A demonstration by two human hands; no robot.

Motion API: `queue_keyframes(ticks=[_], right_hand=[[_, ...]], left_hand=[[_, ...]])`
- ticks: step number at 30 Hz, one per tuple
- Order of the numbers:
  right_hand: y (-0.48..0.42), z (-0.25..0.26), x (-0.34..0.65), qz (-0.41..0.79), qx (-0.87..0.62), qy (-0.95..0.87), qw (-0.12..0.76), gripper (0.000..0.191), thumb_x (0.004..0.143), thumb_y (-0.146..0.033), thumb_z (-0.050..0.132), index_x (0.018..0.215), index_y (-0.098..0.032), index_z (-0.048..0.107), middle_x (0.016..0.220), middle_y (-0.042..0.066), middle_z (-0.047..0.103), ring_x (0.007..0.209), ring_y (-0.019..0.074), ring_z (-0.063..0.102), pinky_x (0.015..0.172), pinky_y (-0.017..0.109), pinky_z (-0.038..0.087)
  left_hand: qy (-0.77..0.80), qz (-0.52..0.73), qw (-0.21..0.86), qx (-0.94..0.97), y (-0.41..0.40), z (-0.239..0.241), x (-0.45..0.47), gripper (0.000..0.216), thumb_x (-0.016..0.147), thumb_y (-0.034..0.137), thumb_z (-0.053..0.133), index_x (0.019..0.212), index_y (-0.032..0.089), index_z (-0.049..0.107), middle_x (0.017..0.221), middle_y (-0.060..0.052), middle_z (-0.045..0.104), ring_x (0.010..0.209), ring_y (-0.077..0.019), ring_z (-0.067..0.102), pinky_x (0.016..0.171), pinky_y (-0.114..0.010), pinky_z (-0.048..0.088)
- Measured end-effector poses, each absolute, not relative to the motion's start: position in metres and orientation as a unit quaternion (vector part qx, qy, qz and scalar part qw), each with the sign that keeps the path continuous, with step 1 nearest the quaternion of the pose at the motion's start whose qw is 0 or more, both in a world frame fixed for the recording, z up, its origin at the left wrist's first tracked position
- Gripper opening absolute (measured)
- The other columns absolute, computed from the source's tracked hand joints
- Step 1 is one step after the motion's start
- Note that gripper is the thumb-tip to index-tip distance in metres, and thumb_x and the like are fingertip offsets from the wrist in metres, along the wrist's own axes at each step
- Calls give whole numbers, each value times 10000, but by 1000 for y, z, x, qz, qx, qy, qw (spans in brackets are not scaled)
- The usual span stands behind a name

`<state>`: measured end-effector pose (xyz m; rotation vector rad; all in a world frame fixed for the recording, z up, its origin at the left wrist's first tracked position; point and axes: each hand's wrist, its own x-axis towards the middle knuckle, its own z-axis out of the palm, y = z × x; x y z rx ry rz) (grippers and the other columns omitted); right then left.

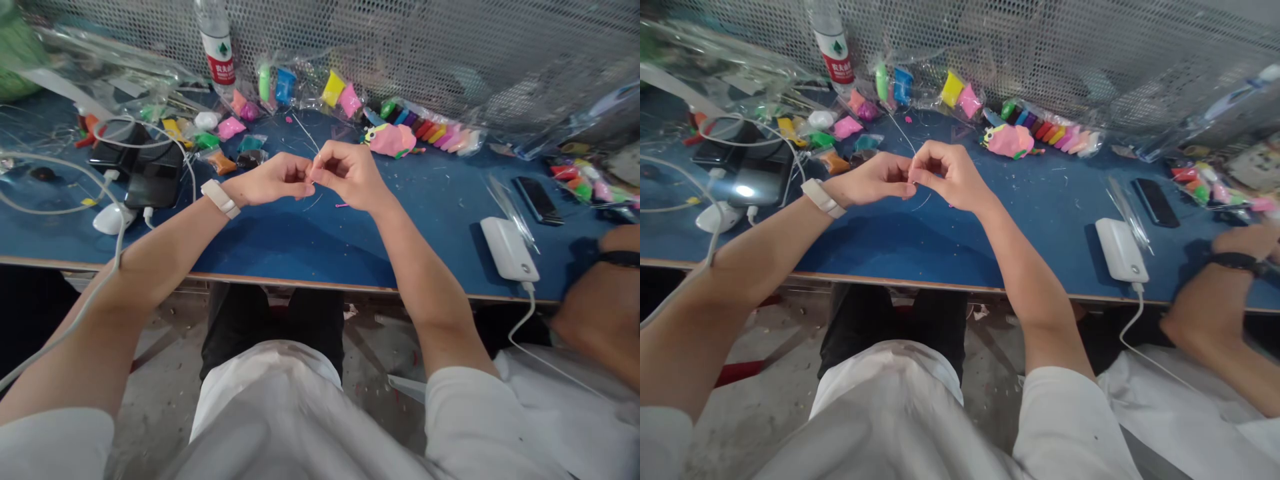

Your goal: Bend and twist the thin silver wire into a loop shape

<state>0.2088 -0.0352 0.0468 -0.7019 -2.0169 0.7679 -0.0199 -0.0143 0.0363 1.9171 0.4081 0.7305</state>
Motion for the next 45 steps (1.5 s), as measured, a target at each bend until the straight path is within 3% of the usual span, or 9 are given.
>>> queue_keyframes(ticks=[13,22,28,33,37,45], right_hand=[[-35,44,208,300,-284,-811,414,623,861,-872,773,940,-259,694,903,18,692,814,174,638,797,375,658],[-29,37,210,215,-345,-797,447,609,877,-899,725,949,-295,699,995,44,691,875,217,668,862,430,699],[-22,31,214,227,-330,-805,438,449,968,-735,758,1017,-290,727,963,31,730,861,214,710,887,451,702],[-21,31,219,153,-319,-835,423,240,1059,-497,715,1048,-265,777,1013,43,776,954,238,738,1036,525,679],[-21,32,224,99,-315,-853,404,257,1118,-478,614,1090,-296,793,1085,67,778,1070,278,745,1123,577,636],[-26,37,223,116,-287,-848,430,286,1078,-590,657,1043,-400,868,1221,35,752,1184,267,748,1126,560,650]], left_hand=[[174,315,468,807,-11,32,-18,577,853,736,902,858,195,700,702,-4,675,614,-93,546,562,-220,414],[223,398,475,753,-11,28,-14,515,832,643,962,861,195,709,794,-8,690,705,-102,593,657,-233,470],[308,460,338,761,-15,28,-13,251,906,381,927,830,219,751,852,-34,747,821,-163,669,820,-298,568],[334,469,260,775,-22,32,-13,148,909,263,864,801,233,766,895,-48,779,869,-188,687,894,-331,579],[321,469,323,757,-20,34,-11,76,899,222,833,842,208,785,876,-41,803,846,-168,706,856,-293,581],[227,377,629,640,-14,30,-12,193,902,283,785,759,157,750,782,-62,781,747,-138,759,844,-286,630]])
